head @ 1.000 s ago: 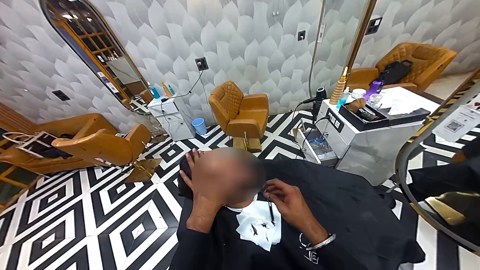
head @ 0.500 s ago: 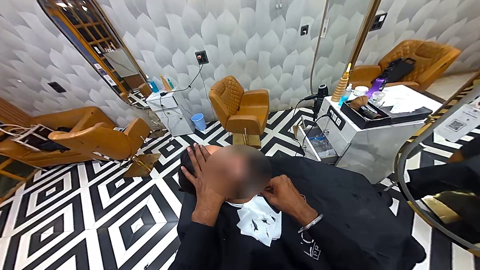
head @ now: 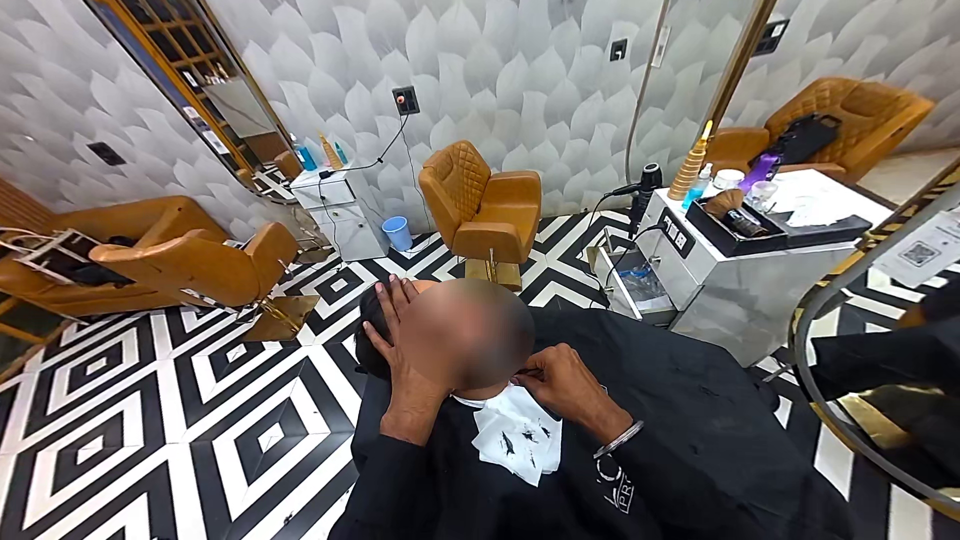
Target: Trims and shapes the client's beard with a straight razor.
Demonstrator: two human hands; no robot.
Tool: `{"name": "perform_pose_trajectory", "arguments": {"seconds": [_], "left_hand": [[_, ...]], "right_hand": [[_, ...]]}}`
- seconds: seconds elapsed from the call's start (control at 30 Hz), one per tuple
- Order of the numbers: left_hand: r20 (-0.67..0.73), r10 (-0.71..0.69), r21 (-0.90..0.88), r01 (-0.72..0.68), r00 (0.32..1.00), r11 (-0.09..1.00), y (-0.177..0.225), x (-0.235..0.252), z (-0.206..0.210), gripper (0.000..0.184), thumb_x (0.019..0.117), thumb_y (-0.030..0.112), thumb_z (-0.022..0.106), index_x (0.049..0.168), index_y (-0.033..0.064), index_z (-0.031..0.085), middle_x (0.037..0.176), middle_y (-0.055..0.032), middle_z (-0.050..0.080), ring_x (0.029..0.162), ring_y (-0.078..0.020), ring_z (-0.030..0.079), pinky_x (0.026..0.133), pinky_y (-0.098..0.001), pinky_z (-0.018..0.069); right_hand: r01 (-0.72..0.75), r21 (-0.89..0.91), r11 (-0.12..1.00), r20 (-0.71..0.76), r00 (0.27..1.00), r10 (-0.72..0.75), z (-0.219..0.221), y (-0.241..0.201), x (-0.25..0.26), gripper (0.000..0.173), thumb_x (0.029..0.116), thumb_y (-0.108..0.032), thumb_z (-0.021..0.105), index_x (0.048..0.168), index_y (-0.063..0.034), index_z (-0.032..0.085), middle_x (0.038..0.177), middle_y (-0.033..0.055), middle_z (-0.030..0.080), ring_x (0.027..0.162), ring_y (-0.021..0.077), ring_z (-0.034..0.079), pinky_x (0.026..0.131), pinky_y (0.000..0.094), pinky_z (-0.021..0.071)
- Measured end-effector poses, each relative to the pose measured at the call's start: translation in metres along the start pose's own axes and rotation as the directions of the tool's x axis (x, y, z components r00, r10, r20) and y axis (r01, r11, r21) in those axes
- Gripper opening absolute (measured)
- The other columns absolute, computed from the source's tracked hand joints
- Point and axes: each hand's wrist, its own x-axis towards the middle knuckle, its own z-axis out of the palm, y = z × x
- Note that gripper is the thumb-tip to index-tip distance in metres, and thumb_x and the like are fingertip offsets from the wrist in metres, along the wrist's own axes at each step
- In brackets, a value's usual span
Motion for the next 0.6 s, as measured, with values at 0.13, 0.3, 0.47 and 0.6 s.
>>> {"name": "perform_pose_trajectory", "arguments": {"seconds": [0.13, 0.3, 0.47, 0.6], "left_hand": [[-0.001, -0.002, -0.001, 0.002, 1.0, 1.0, -0.001, 0.0004, 0.0007, 0.139, 0.0653, 0.06, 0.088, 0.163, -0.0028, 0.011, 0.171, -0.0204, 0.006, 0.159, -0.0411, 0.002, 0.117, -0.077, 0.0066], [-0.006, 0.007, -0.021, -0.007, 1.0, 1.0, -0.0007, 0.0002, -0.0016, 0.136, 0.0663, 0.057, 0.089, 0.162, -0.0045, 0.013, 0.171, -0.0221, 0.007, 0.158, -0.0435, 0.005, 0.117, -0.0779, 0.0082], [-0.011, 0.005, -0.012, -0.005, 1.0, 1.0, -0.0002, 0.0003, -0.0013, 0.136, 0.0677, 0.058, 0.087, 0.162, -0.004, 0.012, 0.171, -0.0216, 0.007, 0.158, -0.0429, 0.004, 0.117, -0.078, 0.0075], [0.0, -0.019, -0.015, 0.019, 1.0, 1.0, 0.0014, 0.0011, -0.0026, 0.138, 0.0663, 0.063, 0.085, 0.162, -0.0037, 0.011, 0.171, -0.022, 0.005, 0.158, -0.0419, 0.002, 0.118, -0.0764, 0.0047]], "right_hand": [[0.011, -0.011, 1.0, 0.007, 1.0, -0.011, 0.0011, 0.0014, 0.0023, 0.01, 0.0914, -0.024, 0.073, 0.095, -0.0213, 0.082, 0.075, -0.0065, 0.073, 0.066, 0.0065, 0.068, 0.064, 0.0361, 0.0583], [0.003, -0.022, 1.0, 0.015, 1.0, -0.003, 0.0002, -0.0006, 0.0027, 0.01, 0.0915, -0.024, 0.074, 0.095, -0.0209, 0.082, 0.077, -0.0047, 0.074, 0.068, 0.0091, 0.069, 0.066, 0.0394, 0.0586], [0.007, -0.029, 1.0, -0.014, 1.0, -0.007, -0.0003, 0.0008, 0.001, 0.009, 0.0916, -0.024, 0.074, 0.094, -0.0218, 0.082, 0.075, -0.0054, 0.073, 0.067, 0.009, 0.068, 0.064, 0.039, 0.0577], [-0.002, -0.028, 1.0, -0.021, 1.0, 0.002, -0.0018, 0.0025, 0.0002, 0.008, 0.0913, -0.024, 0.074, 0.094, -0.023, 0.082, 0.075, -0.007, 0.073, 0.065, 0.0067, 0.067, 0.062, 0.0367, 0.0572]]}}
